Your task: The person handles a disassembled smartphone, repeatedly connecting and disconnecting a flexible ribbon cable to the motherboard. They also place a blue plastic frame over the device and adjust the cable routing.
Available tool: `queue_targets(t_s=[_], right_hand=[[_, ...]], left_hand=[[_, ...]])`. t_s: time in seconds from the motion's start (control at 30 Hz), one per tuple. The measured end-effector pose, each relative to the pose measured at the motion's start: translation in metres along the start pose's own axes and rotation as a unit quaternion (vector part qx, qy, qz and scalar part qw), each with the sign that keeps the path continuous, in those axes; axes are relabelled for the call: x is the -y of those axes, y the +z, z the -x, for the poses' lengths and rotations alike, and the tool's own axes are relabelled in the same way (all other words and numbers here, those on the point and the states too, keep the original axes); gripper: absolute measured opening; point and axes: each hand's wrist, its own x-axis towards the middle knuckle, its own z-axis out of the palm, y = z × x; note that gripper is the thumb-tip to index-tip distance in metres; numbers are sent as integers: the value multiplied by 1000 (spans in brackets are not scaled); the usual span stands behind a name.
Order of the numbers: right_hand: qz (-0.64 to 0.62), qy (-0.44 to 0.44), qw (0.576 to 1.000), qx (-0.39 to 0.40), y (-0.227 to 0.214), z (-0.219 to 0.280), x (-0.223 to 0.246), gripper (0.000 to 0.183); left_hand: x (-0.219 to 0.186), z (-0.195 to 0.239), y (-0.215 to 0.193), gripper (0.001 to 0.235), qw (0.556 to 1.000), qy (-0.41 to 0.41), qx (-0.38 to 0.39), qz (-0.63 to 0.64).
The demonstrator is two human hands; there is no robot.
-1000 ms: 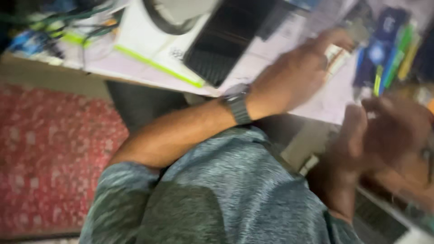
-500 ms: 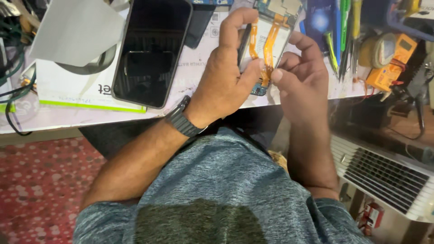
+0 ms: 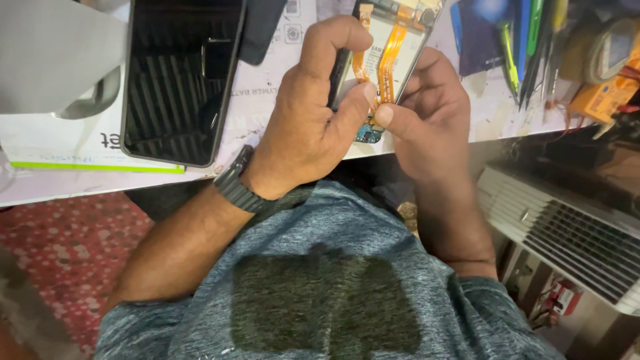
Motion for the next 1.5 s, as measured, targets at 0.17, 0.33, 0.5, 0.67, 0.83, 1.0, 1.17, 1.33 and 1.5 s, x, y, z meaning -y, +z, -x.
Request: queue_targets(t_s=[0.17,0.33,0.5,0.67,0.83,1.0,1.17,1.33,1.5], right_hand=[[1,-11,1000,-12,-1,3,-6,45],[-12,-6,1000,6,0,7,-5,45],[-5,-1,1000,21,1,9,0,45],[7,-2,1000,15,6,10,1,46],[11,-1,1000,8,7,11,-1,48],[-5,-15,1000,19,2,10,-3,41],[-11,-13,1000,22,-3,10,-6,41],[-19,-10,999,30,-5,9,-7,42],[-23,-11,999,24,-5,8,-7,42]], left_hand=[[2,-1,1,36,1000,3,6,-10],[-1,-4,1,31,1000,9,-7,-17],[-5,-5,0,27,1000,3,-7,-9],[-6,-6,0,25,1000,-11,-6,10],[-6,-6,-1,25,1000,-2,-3,11],[-4,-5,-2,26,1000,13,4,8],[0,-2,-2,26,1000,2,14,13],[0,-2,-2,27,1000,4,15,19],[-1,-4,-2,27,1000,20,9,11]])
